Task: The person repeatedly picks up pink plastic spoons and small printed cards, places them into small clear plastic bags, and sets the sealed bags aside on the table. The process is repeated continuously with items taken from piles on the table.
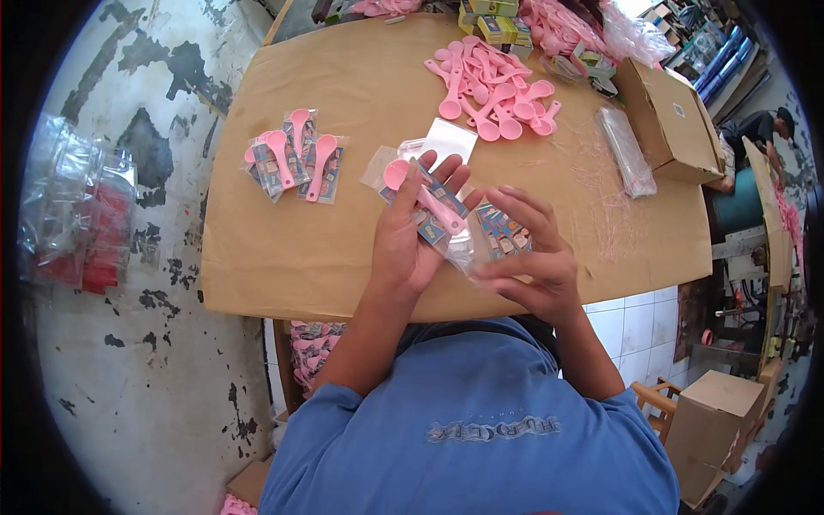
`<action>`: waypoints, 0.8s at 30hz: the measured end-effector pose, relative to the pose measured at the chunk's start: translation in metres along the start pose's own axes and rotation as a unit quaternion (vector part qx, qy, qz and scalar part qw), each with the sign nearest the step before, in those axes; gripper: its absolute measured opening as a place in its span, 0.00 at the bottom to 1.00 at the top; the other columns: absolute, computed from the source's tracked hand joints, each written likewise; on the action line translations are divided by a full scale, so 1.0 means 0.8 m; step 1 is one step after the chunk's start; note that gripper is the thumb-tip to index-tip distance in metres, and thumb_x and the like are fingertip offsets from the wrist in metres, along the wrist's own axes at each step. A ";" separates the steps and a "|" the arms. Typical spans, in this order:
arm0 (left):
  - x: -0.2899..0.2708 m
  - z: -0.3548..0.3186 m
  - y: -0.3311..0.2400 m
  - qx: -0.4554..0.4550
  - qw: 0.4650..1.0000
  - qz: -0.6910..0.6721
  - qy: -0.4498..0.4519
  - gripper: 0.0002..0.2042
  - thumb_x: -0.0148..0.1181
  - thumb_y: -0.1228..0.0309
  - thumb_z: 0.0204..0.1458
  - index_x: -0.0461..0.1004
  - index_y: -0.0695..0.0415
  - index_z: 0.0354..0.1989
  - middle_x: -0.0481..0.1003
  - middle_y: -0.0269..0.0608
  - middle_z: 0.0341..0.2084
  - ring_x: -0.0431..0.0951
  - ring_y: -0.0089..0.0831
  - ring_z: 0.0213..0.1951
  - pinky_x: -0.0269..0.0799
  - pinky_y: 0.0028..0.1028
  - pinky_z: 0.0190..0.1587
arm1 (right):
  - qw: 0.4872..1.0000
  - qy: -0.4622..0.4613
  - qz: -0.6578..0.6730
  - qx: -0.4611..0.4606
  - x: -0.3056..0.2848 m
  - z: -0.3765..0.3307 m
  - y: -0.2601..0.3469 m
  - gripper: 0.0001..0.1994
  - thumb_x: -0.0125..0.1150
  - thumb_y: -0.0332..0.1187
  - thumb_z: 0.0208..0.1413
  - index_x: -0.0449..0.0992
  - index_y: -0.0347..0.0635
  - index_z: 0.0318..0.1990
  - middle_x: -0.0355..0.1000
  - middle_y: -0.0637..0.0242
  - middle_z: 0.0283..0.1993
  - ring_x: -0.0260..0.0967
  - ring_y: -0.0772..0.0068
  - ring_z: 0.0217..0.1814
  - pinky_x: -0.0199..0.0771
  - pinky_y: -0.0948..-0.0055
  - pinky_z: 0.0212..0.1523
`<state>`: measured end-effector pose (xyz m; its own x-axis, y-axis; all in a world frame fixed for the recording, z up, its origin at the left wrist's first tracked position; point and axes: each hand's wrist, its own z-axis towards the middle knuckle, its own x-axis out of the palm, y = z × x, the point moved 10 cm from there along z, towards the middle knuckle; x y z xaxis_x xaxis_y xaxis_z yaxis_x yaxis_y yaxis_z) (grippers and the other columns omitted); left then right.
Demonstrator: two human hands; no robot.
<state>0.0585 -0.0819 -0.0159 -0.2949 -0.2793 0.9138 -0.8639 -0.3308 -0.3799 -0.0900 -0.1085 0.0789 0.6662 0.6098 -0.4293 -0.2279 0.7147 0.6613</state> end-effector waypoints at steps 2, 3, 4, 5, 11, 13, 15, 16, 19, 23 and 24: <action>-0.003 0.001 -0.007 -0.008 1.000 -0.006 -0.005 0.21 0.51 0.60 0.70 0.62 0.57 0.65 0.70 0.50 0.60 0.70 0.40 0.64 0.68 0.51 0.68 | 0.997 -0.023 0.065 0.027 -0.017 -0.009 -0.013 0.07 0.72 0.32 0.53 0.88 0.48 0.39 0.66 0.49 0.70 0.58 0.45 0.74 0.60 0.51 0.70; 0.002 0.000 -0.006 -0.033 0.999 -0.023 0.005 0.22 0.50 0.60 0.70 0.61 0.59 0.66 0.69 0.52 0.62 0.69 0.42 0.66 0.67 0.52 0.68 | 0.988 -0.049 0.132 0.057 -0.026 -0.012 -0.024 0.08 0.70 0.31 0.54 0.87 0.48 0.42 0.67 0.50 0.70 0.58 0.44 0.74 0.60 0.51 0.70; 0.007 -0.002 -0.002 -0.060 0.997 -0.037 0.015 0.23 0.50 0.60 0.70 0.60 0.60 0.66 0.67 0.54 0.63 0.68 0.44 0.67 0.67 0.53 0.68 | 0.989 -0.066 0.095 0.092 -0.033 -0.009 -0.029 0.11 0.66 0.28 0.56 0.86 0.46 0.46 0.66 0.53 0.71 0.58 0.43 0.74 0.59 0.51 0.71; 0.010 -0.004 -0.002 -0.062 0.997 -0.038 0.015 0.23 0.50 0.60 0.70 0.60 0.60 0.66 0.67 0.54 0.63 0.68 0.44 0.67 0.67 0.53 0.68 | 0.989 -0.066 0.093 0.093 -0.034 -0.004 -0.029 0.11 0.66 0.28 0.56 0.86 0.46 0.46 0.66 0.53 0.71 0.58 0.43 0.74 0.59 0.51 0.71; 0.023 -0.010 0.025 -0.123 0.991 0.002 0.059 0.25 0.48 0.59 0.70 0.56 0.62 0.69 0.65 0.57 0.66 0.66 0.47 0.68 0.67 0.48 0.68 | 0.984 0.001 -0.172 0.043 -0.002 0.030 -0.019 0.16 0.67 0.25 0.51 0.86 0.52 0.48 0.63 0.57 0.74 0.55 0.45 0.77 0.59 0.52 0.72; 0.030 -0.012 0.038 -0.148 0.985 0.019 0.088 0.26 0.48 0.61 0.70 0.57 0.63 0.70 0.66 0.57 0.66 0.67 0.46 0.68 0.66 0.43 0.69 | 0.987 0.019 -0.155 -0.026 0.010 0.034 -0.011 0.17 0.70 0.25 0.47 0.86 0.55 0.46 0.64 0.59 0.74 0.54 0.45 0.77 0.59 0.53 0.72; 0.030 -0.010 0.047 -0.173 0.981 -0.007 0.083 0.26 0.47 0.60 0.70 0.56 0.63 0.71 0.66 0.56 0.66 0.68 0.44 0.67 0.66 0.41 0.69 | 0.990 0.013 -0.135 -0.024 0.004 0.039 -0.013 0.17 0.71 0.26 0.45 0.87 0.55 0.44 0.65 0.61 0.73 0.54 0.45 0.77 0.59 0.53 0.72; 0.029 -0.008 0.043 -0.154 0.986 0.027 0.065 0.27 0.47 0.59 0.71 0.55 0.63 0.72 0.66 0.56 0.65 0.69 0.44 0.66 0.66 0.41 0.68 | 0.995 -0.003 -0.094 -0.018 -0.006 0.041 -0.014 0.16 0.71 0.26 0.47 0.87 0.53 0.45 0.69 0.59 0.69 0.60 0.49 0.74 0.63 0.56 0.69; 0.012 -0.001 0.024 -0.108 0.987 0.119 0.029 0.29 0.48 0.57 0.70 0.55 0.63 0.71 0.66 0.56 0.66 0.67 0.41 0.68 0.65 0.39 0.69 | 0.996 -0.048 0.036 0.073 -0.035 0.025 -0.043 0.18 0.71 0.26 0.52 0.83 0.48 0.52 0.76 0.57 0.57 0.71 0.60 0.61 0.71 0.64 0.59; 0.049 0.002 0.012 -0.042 0.967 0.224 0.113 0.28 0.55 0.61 0.68 0.57 0.63 0.71 0.69 0.52 0.64 0.72 0.35 0.63 0.67 0.35 0.66 | 0.945 -0.078 0.197 0.250 -0.041 0.012 -0.077 0.30 0.70 0.27 0.59 0.66 0.39 0.67 0.79 0.62 0.37 0.74 0.81 0.37 0.72 0.78 0.40; 0.056 -0.001 0.018 -0.037 0.942 0.307 0.133 0.28 0.57 0.64 0.67 0.59 0.63 0.70 0.72 0.51 0.62 0.74 0.32 0.60 0.69 0.33 0.64 | 0.944 -0.083 0.198 0.251 -0.043 0.010 -0.079 0.30 0.70 0.27 0.59 0.66 0.39 0.67 0.79 0.62 0.37 0.74 0.81 0.37 0.72 0.78 0.40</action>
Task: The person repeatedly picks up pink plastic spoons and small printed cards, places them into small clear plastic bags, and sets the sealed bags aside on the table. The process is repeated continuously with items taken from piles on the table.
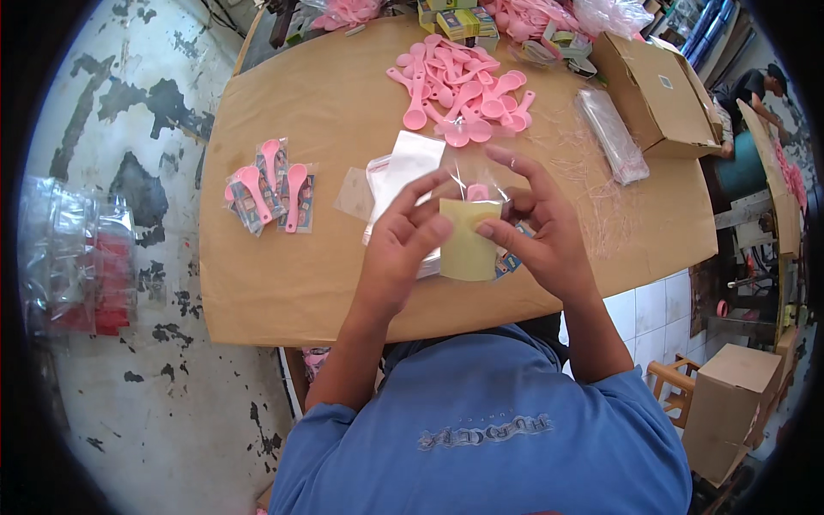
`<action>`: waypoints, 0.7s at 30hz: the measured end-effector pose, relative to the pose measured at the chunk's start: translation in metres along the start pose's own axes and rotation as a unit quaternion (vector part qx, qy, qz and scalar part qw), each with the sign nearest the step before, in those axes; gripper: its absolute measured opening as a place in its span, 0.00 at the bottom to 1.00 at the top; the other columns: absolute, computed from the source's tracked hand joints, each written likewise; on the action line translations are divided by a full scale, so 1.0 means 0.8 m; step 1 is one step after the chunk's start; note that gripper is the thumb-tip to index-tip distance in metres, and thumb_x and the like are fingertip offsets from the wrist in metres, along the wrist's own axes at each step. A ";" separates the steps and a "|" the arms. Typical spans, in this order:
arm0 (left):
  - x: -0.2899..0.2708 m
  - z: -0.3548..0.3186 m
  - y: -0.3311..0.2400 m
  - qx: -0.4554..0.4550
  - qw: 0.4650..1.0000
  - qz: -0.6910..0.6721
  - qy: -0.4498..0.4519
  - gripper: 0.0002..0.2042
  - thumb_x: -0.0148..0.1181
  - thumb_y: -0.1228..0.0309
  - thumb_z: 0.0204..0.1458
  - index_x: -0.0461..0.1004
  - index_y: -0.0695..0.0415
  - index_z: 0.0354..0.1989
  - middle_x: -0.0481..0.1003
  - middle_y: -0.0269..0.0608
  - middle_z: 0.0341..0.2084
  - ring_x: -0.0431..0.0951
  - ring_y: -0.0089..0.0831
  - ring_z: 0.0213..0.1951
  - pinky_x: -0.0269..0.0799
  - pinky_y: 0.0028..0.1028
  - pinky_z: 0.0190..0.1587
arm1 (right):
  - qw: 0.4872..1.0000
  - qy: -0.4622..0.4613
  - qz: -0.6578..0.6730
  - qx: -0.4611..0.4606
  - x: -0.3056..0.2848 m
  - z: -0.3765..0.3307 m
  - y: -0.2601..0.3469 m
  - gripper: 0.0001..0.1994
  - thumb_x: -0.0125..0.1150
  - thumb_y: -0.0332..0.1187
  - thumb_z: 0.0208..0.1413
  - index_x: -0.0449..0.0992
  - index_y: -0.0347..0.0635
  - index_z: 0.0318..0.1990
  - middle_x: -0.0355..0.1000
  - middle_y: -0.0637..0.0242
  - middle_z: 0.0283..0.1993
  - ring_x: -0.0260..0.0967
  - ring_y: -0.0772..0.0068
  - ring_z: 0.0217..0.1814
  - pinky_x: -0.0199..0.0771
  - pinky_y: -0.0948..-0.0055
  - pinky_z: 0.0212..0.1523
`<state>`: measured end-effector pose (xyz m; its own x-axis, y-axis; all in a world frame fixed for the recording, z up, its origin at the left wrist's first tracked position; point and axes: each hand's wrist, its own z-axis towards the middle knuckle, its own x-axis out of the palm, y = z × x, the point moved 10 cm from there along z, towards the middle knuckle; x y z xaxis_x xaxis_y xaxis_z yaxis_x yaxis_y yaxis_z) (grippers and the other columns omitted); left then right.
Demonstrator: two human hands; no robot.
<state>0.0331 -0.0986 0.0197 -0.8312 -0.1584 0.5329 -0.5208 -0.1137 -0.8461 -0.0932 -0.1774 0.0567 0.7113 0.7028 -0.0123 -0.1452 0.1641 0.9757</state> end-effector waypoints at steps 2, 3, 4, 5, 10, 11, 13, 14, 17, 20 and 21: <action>0.014 0.002 0.002 -0.004 0.997 0.075 -0.008 0.24 0.61 0.72 0.64 0.65 0.65 0.66 0.80 0.48 0.52 0.80 0.25 0.51 0.75 0.26 0.55 | 0.997 0.031 0.014 0.070 0.006 -0.003 -0.022 0.36 0.70 0.26 0.58 0.58 0.41 0.71 0.78 0.66 0.34 0.72 0.84 0.34 0.70 0.80 0.37; 0.017 0.004 0.007 -0.006 0.997 0.078 -0.007 0.24 0.61 0.72 0.64 0.65 0.65 0.66 0.80 0.48 0.52 0.80 0.25 0.51 0.75 0.26 0.55 | 0.997 0.029 0.016 0.069 0.006 -0.005 -0.023 0.36 0.70 0.26 0.58 0.58 0.41 0.71 0.78 0.66 0.34 0.72 0.84 0.34 0.70 0.80 0.37; 0.014 0.006 0.012 0.000 0.996 0.087 -0.021 0.23 0.61 0.72 0.64 0.66 0.66 0.65 0.80 0.47 0.51 0.80 0.25 0.49 0.76 0.24 0.52 | 0.994 0.022 0.048 0.095 0.005 -0.008 -0.031 0.35 0.70 0.26 0.58 0.58 0.40 0.71 0.78 0.65 0.34 0.72 0.83 0.34 0.71 0.79 0.38; 0.013 0.008 0.014 0.007 0.995 0.096 -0.035 0.21 0.60 0.72 0.65 0.68 0.66 0.64 0.81 0.47 0.49 0.81 0.24 0.47 0.77 0.23 0.50 | 0.989 0.014 0.079 0.121 0.004 -0.011 -0.039 0.34 0.69 0.26 0.59 0.58 0.39 0.70 0.78 0.65 0.34 0.72 0.82 0.33 0.71 0.78 0.38; 0.016 0.005 0.013 0.011 0.984 0.159 -0.074 0.22 0.60 0.73 0.64 0.68 0.65 0.65 0.82 0.51 0.46 0.82 0.27 0.48 0.78 0.26 0.50 | 0.991 -0.120 -0.049 -0.019 -0.035 -0.014 -0.027 0.30 0.70 0.27 0.57 0.64 0.39 0.66 0.77 0.58 0.44 0.74 0.73 0.41 0.74 0.70 0.42; 0.022 0.005 0.011 0.015 0.985 0.156 -0.074 0.23 0.60 0.74 0.64 0.66 0.64 0.67 0.82 0.49 0.45 0.82 0.25 0.47 0.78 0.25 0.50 | 0.957 -0.181 -0.184 -0.134 -0.043 -0.020 0.004 0.28 0.70 0.27 0.56 0.67 0.39 0.64 0.76 0.56 0.47 0.75 0.67 0.45 0.75 0.66 0.44; 0.023 0.004 0.012 0.019 0.985 0.154 -0.075 0.25 0.60 0.75 0.64 0.64 0.64 0.68 0.82 0.48 0.45 0.81 0.24 0.47 0.77 0.24 0.50 | 0.925 -0.183 -0.270 -0.195 -0.039 -0.016 0.031 0.24 0.71 0.27 0.54 0.72 0.40 0.59 0.75 0.56 0.49 0.73 0.62 0.49 0.74 0.63 0.47; 0.020 0.002 0.013 0.030 0.978 0.197 -0.066 0.27 0.60 0.77 0.64 0.62 0.63 0.70 0.82 0.46 0.45 0.81 0.24 0.47 0.77 0.23 0.49 | 0.882 -0.181 -0.352 -0.256 -0.027 -0.017 0.053 0.21 0.71 0.26 0.52 0.76 0.40 0.54 0.74 0.56 0.51 0.71 0.57 0.53 0.73 0.60 0.50; 0.017 -0.001 0.015 0.052 0.966 0.247 -0.051 0.30 0.59 0.80 0.63 0.58 0.63 0.73 0.82 0.44 0.46 0.81 0.22 0.47 0.76 0.22 0.49 | 0.853 -0.161 -0.407 -0.284 -0.004 -0.006 0.071 0.15 0.71 0.25 0.49 0.81 0.41 0.46 0.74 0.60 0.52 0.68 0.53 0.55 0.71 0.58 0.53; 0.019 -0.005 0.014 0.056 0.963 0.261 -0.042 0.31 0.59 0.82 0.62 0.57 0.63 0.74 0.81 0.43 0.48 0.80 0.21 0.47 0.75 0.20 0.48 | 0.842 -0.166 -0.421 -0.294 0.003 -0.003 0.064 0.14 0.71 0.25 0.47 0.82 0.41 0.43 0.75 0.63 0.52 0.69 0.55 0.54 0.71 0.58 0.52; 0.020 -0.006 0.015 0.046 0.961 0.269 -0.037 0.31 0.58 0.82 0.62 0.57 0.63 0.74 0.80 0.42 0.50 0.80 0.20 0.47 0.74 0.20 0.48 | 0.842 -0.162 -0.422 -0.295 0.005 -0.002 0.062 0.14 0.71 0.25 0.47 0.82 0.41 0.43 0.75 0.63 0.52 0.69 0.55 0.54 0.71 0.58 0.52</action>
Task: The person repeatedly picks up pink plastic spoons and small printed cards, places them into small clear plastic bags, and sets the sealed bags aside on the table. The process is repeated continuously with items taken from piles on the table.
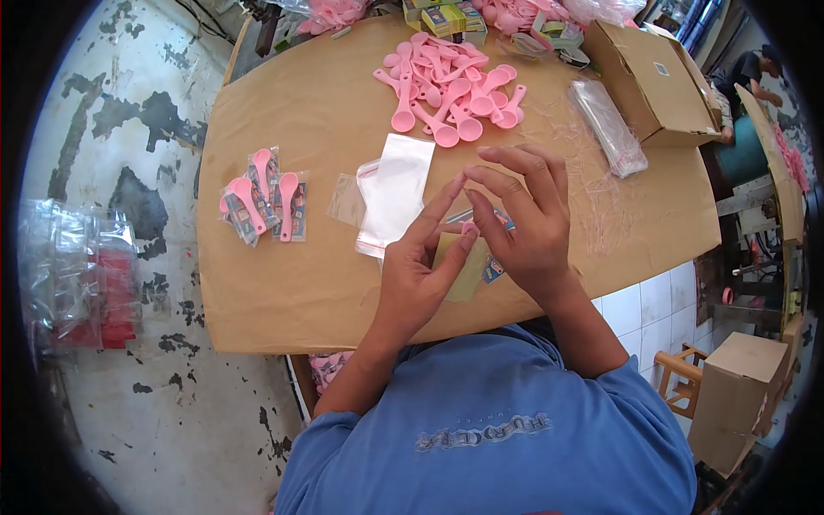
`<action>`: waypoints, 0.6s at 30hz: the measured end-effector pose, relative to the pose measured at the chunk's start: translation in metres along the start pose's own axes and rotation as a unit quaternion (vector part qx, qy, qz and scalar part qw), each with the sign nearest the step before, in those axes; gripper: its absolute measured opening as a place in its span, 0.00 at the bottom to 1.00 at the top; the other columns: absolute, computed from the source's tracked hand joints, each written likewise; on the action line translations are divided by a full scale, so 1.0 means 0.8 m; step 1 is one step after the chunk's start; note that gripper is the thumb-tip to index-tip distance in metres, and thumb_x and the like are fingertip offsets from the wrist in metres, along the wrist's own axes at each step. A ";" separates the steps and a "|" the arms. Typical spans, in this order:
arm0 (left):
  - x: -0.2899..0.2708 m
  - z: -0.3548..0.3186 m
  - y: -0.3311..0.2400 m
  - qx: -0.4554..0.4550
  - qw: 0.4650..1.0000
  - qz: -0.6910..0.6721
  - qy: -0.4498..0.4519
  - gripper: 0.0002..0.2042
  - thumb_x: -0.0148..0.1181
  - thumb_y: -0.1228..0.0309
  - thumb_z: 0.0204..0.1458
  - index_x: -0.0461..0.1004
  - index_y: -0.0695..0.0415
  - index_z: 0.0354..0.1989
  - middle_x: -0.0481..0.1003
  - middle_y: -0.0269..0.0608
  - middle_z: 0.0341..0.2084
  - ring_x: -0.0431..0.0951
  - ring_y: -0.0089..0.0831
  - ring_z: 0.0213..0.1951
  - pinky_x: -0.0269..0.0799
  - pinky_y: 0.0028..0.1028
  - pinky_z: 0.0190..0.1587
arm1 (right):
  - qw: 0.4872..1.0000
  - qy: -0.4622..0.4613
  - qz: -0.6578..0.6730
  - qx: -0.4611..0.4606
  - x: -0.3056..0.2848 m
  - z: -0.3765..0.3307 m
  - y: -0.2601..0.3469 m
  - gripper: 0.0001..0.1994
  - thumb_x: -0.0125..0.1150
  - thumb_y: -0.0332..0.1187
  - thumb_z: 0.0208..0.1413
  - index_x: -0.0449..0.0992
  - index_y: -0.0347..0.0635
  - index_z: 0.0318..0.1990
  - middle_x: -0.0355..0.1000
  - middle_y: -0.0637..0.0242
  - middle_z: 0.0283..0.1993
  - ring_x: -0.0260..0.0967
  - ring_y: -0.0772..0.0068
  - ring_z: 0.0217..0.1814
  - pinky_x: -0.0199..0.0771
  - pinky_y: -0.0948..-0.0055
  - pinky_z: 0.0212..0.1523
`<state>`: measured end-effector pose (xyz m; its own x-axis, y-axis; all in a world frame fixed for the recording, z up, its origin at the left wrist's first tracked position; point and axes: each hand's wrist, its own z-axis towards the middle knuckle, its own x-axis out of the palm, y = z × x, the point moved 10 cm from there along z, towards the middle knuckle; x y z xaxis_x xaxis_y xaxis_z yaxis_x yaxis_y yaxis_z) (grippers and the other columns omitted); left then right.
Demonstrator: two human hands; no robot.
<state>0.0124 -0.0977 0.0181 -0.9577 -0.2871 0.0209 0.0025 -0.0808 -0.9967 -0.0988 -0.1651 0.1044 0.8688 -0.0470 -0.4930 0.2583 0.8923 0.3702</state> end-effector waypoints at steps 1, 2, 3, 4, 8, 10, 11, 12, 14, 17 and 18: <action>-0.002 -0.002 -0.002 -0.001 1.000 -0.003 -0.004 0.31 0.58 0.82 0.62 0.57 0.63 0.74 0.80 0.42 0.50 0.80 0.20 0.47 0.74 0.20 0.48 | 1.000 -0.004 -0.004 -0.004 0.001 -0.001 0.002 0.14 0.71 0.25 0.46 0.82 0.41 0.43 0.76 0.64 0.51 0.70 0.56 0.53 0.71 0.59 0.52; -0.002 -0.004 -0.003 -0.005 1.000 0.017 0.004 0.31 0.58 0.83 0.62 0.57 0.63 0.74 0.79 0.41 0.50 0.79 0.17 0.46 0.73 0.19 0.46 | 1.000 -0.009 -0.008 -0.009 0.001 -0.003 0.004 0.14 0.71 0.24 0.46 0.82 0.41 0.43 0.76 0.65 0.50 0.71 0.57 0.52 0.71 0.59 0.51; -0.002 -0.005 -0.003 -0.009 0.999 0.036 0.012 0.31 0.58 0.83 0.62 0.58 0.63 0.74 0.79 0.40 0.50 0.78 0.15 0.44 0.72 0.18 0.43 | 1.000 -0.005 -0.006 -0.011 0.004 -0.004 0.005 0.14 0.71 0.24 0.46 0.82 0.41 0.43 0.76 0.65 0.50 0.71 0.57 0.52 0.71 0.59 0.51; -0.003 -0.006 -0.005 -0.009 0.999 0.033 0.009 0.31 0.58 0.83 0.62 0.58 0.63 0.74 0.79 0.40 0.50 0.78 0.15 0.44 0.72 0.18 0.43 | 1.000 -0.010 -0.013 -0.016 0.004 -0.004 0.006 0.14 0.71 0.24 0.45 0.82 0.41 0.43 0.77 0.65 0.48 0.71 0.58 0.51 0.70 0.60 0.50; -0.005 -0.009 -0.016 0.073 0.995 0.061 0.008 0.30 0.60 0.81 0.62 0.59 0.63 0.73 0.80 0.36 0.42 0.71 0.09 0.34 0.63 0.15 0.34 | 1.000 -0.010 -0.019 -0.020 0.003 -0.001 0.010 0.14 0.72 0.23 0.43 0.82 0.41 0.40 0.78 0.66 0.44 0.73 0.60 0.48 0.69 0.62 0.48; -0.006 -0.013 -0.030 0.114 0.990 0.087 0.003 0.30 0.60 0.80 0.62 0.60 0.62 0.73 0.80 0.33 0.37 0.68 0.07 0.31 0.59 0.14 0.32 | 0.999 -0.004 -0.024 -0.021 0.005 0.000 0.010 0.13 0.71 0.23 0.43 0.81 0.41 0.40 0.78 0.65 0.44 0.74 0.60 0.47 0.69 0.62 0.48; -0.003 -0.013 -0.034 0.073 0.992 0.099 0.012 0.30 0.60 0.79 0.62 0.60 0.61 0.73 0.81 0.33 0.35 0.67 0.07 0.30 0.58 0.14 0.32 | 0.999 0.000 -0.030 -0.020 0.005 0.000 0.008 0.13 0.70 0.22 0.43 0.81 0.41 0.39 0.78 0.65 0.43 0.74 0.59 0.47 0.70 0.62 0.48; -0.002 -0.013 -0.031 0.031 0.993 0.111 0.020 0.30 0.60 0.78 0.63 0.60 0.60 0.73 0.82 0.33 0.33 0.66 0.07 0.28 0.56 0.14 0.31 | 0.999 0.000 -0.031 -0.020 0.006 -0.001 0.005 0.13 0.70 0.22 0.43 0.81 0.41 0.39 0.78 0.65 0.43 0.74 0.59 0.47 0.70 0.62 0.48; -0.005 -0.014 -0.026 0.016 0.992 0.118 0.029 0.29 0.60 0.77 0.63 0.61 0.59 0.73 0.83 0.33 0.33 0.64 0.07 0.27 0.55 0.14 0.31 | 0.999 -0.010 0.028 0.014 0.004 -0.003 -0.008 0.11 0.69 0.22 0.44 0.80 0.40 0.38 0.79 0.61 0.43 0.76 0.59 0.47 0.72 0.63 0.50; -0.005 -0.017 -0.015 -0.033 0.997 0.067 0.030 0.27 0.60 0.75 0.64 0.63 0.60 0.71 0.84 0.39 0.36 0.67 0.08 0.29 0.59 0.15 0.32 | 0.981 -0.035 0.127 0.142 -0.006 -0.003 -0.042 0.07 0.66 0.22 0.53 0.78 0.38 0.40 0.79 0.58 0.43 0.77 0.58 0.48 0.74 0.65 0.54; -0.006 -0.018 -0.008 -0.064 0.998 0.008 0.020 0.25 0.60 0.74 0.65 0.65 0.61 0.70 0.85 0.44 0.38 0.72 0.09 0.31 0.64 0.15 0.33 | 0.981 -0.035 0.128 0.143 -0.008 -0.002 -0.049 0.07 0.66 0.22 0.53 0.78 0.38 0.40 0.79 0.58 0.43 0.77 0.58 0.48 0.74 0.65 0.54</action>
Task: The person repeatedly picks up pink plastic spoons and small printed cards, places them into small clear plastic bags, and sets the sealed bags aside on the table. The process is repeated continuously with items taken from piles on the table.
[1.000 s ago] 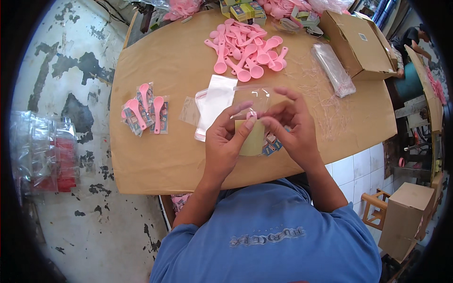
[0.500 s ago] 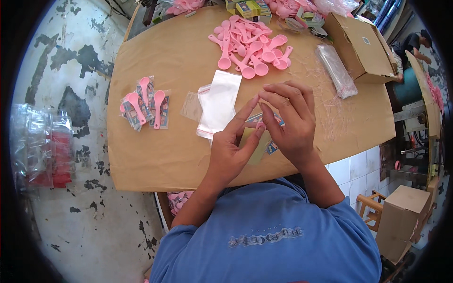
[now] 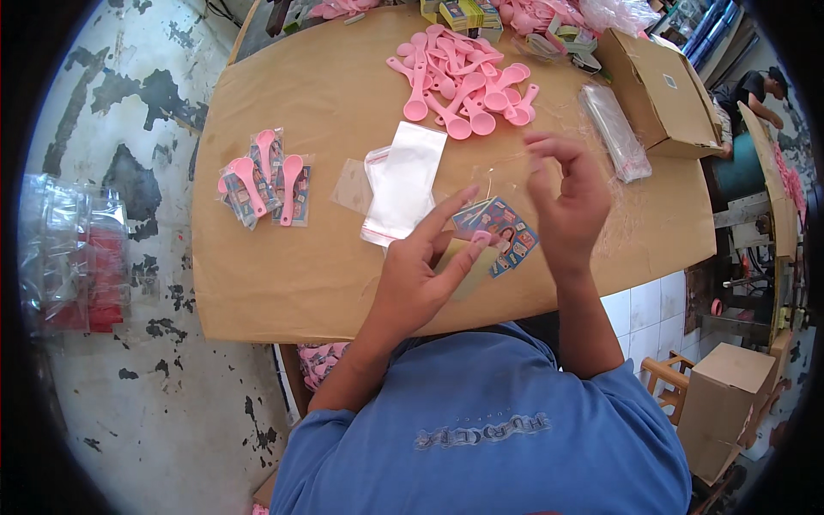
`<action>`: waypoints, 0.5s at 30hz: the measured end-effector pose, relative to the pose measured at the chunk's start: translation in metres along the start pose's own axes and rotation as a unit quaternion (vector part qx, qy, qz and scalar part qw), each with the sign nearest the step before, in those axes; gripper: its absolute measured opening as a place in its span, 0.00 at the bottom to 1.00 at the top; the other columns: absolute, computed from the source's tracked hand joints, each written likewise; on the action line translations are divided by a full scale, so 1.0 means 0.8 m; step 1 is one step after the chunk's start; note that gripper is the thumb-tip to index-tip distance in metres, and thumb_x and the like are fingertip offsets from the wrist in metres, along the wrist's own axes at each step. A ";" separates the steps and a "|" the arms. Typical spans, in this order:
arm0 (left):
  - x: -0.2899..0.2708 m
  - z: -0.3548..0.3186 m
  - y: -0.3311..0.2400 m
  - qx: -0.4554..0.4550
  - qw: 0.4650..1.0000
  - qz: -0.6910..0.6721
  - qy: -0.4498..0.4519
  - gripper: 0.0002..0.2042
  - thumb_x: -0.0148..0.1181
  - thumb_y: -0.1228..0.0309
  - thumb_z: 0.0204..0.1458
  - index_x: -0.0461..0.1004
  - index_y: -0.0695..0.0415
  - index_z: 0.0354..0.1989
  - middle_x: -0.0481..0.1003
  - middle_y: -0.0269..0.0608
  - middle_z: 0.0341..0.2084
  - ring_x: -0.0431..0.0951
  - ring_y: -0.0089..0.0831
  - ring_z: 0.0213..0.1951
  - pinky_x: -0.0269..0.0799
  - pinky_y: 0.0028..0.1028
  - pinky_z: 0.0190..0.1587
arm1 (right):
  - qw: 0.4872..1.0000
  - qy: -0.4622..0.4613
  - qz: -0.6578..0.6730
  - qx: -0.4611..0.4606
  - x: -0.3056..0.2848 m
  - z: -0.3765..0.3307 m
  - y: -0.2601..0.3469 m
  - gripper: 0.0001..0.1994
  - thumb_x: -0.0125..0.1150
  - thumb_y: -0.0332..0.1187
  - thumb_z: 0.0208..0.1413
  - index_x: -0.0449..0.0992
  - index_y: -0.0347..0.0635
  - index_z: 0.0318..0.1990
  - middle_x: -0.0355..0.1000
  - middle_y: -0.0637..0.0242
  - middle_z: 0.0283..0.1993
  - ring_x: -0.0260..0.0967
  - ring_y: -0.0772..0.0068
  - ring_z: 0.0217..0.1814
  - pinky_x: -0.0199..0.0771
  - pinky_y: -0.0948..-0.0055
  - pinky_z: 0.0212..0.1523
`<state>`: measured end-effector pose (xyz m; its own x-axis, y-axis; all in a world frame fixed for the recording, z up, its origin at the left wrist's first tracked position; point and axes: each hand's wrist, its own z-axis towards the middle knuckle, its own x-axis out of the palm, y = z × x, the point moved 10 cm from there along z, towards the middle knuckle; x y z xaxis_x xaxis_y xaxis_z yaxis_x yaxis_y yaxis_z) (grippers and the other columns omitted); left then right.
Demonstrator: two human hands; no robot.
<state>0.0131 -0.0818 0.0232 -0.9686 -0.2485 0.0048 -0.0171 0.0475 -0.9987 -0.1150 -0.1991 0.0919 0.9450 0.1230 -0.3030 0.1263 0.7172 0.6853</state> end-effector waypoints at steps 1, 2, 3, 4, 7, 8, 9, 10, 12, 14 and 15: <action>0.001 0.001 0.001 -0.001 1.000 0.001 0.002 0.25 0.60 0.74 0.65 0.65 0.61 0.70 0.85 0.44 0.38 0.72 0.09 0.31 0.64 0.15 0.33 | 0.983 -0.055 0.152 0.091 -0.014 0.002 -0.032 0.05 0.62 0.22 0.57 0.77 0.38 0.41 0.79 0.57 0.44 0.78 0.58 0.49 0.73 0.65 0.55; -0.001 0.003 0.005 -0.001 0.997 -0.079 -0.009 0.22 0.59 0.74 0.65 0.66 0.63 0.67 0.84 0.47 0.42 0.77 0.15 0.40 0.69 0.18 0.42 | 0.931 -0.109 0.299 0.178 -0.020 -0.002 -0.062 0.03 0.59 0.23 0.62 0.75 0.37 0.41 0.79 0.55 0.45 0.79 0.59 0.50 0.73 0.66 0.57; -0.003 0.005 0.008 -0.002 0.987 -0.158 -0.020 0.20 0.58 0.73 0.66 0.68 0.64 0.64 0.83 0.50 0.46 0.81 0.22 0.49 0.75 0.22 0.50 | 0.931 -0.111 0.298 0.178 -0.027 0.000 -0.062 0.03 0.59 0.23 0.62 0.75 0.37 0.41 0.79 0.55 0.45 0.79 0.59 0.50 0.73 0.66 0.57; -0.003 0.007 0.011 -0.003 0.987 -0.157 -0.018 0.20 0.58 0.73 0.66 0.68 0.64 0.64 0.83 0.50 0.46 0.81 0.22 0.49 0.75 0.22 0.50 | 0.894 -0.140 0.373 0.205 -0.035 0.002 -0.066 0.03 0.56 0.23 0.63 0.74 0.37 0.42 0.79 0.56 0.43 0.78 0.62 0.47 0.73 0.68 0.54; -0.015 0.012 0.010 0.011 0.981 -0.183 -0.066 0.13 0.59 0.73 0.65 0.73 0.66 0.54 0.81 0.54 0.47 0.82 0.32 0.51 0.79 0.30 0.53 | 0.847 -0.128 0.474 0.204 -0.049 -0.010 -0.091 0.03 0.54 0.23 0.64 0.73 0.38 0.42 0.76 0.61 0.38 0.73 0.72 0.39 0.71 0.74 0.45; -0.015 0.014 0.013 0.010 0.981 -0.183 -0.066 0.13 0.59 0.73 0.65 0.73 0.66 0.54 0.81 0.54 0.47 0.82 0.32 0.51 0.79 0.30 0.53 | 0.840 -0.082 0.504 0.180 -0.044 -0.013 -0.088 0.03 0.54 0.23 0.63 0.73 0.38 0.41 0.74 0.63 0.35 0.70 0.78 0.34 0.69 0.78 0.39; -0.016 0.016 0.011 0.037 0.981 -0.181 -0.066 0.13 0.60 0.73 0.64 0.73 0.66 0.54 0.81 0.53 0.48 0.82 0.32 0.51 0.78 0.31 0.54 | 0.840 -0.083 0.505 0.181 -0.049 -0.020 -0.089 0.03 0.54 0.23 0.63 0.73 0.38 0.41 0.74 0.63 0.35 0.70 0.78 0.34 0.69 0.78 0.39; -0.017 0.017 0.009 0.064 0.980 -0.180 -0.065 0.13 0.60 0.74 0.64 0.74 0.66 0.53 0.80 0.52 0.49 0.81 0.31 0.52 0.77 0.31 0.55 | 0.841 -0.002 0.491 0.225 -0.032 -0.030 -0.085 0.03 0.55 0.23 0.63 0.74 0.38 0.42 0.72 0.67 0.33 0.64 0.83 0.30 0.65 0.81 0.34; -0.020 0.019 0.013 0.070 0.981 -0.165 -0.068 0.12 0.60 0.74 0.63 0.74 0.66 0.53 0.79 0.51 0.50 0.81 0.31 0.51 0.75 0.31 0.55 | 0.835 0.077 0.475 0.268 -0.012 -0.046 -0.074 0.04 0.56 0.24 0.62 0.75 0.37 0.42 0.69 0.70 0.31 0.59 0.87 0.27 0.60 0.83 0.29; -0.019 0.020 0.016 0.077 0.983 -0.150 -0.070 0.12 0.61 0.74 0.63 0.75 0.65 0.52 0.79 0.49 0.50 0.80 0.30 0.50 0.74 0.30 0.55 | 0.853 0.161 0.370 0.332 0.018 -0.063 -0.065 0.07 0.59 0.27 0.62 0.77 0.36 0.45 0.70 0.73 0.32 0.57 0.92 0.27 0.56 0.84 0.26; -0.019 0.020 0.016 0.082 0.982 -0.154 -0.073 0.12 0.61 0.74 0.63 0.75 0.65 0.52 0.79 0.47 0.49 0.80 0.29 0.49 0.74 0.29 0.54 | 0.852 0.160 0.371 0.332 0.026 -0.066 -0.059 0.07 0.59 0.27 0.62 0.77 0.36 0.45 0.70 0.73 0.32 0.57 0.92 0.27 0.56 0.84 0.26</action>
<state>0.0315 -0.0932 0.0093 -0.8774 -0.3636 0.3130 -0.2521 -0.2056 -0.9456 -0.1173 -0.1941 0.0181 0.7219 0.6304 0.2852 -0.2279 -0.1725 0.9583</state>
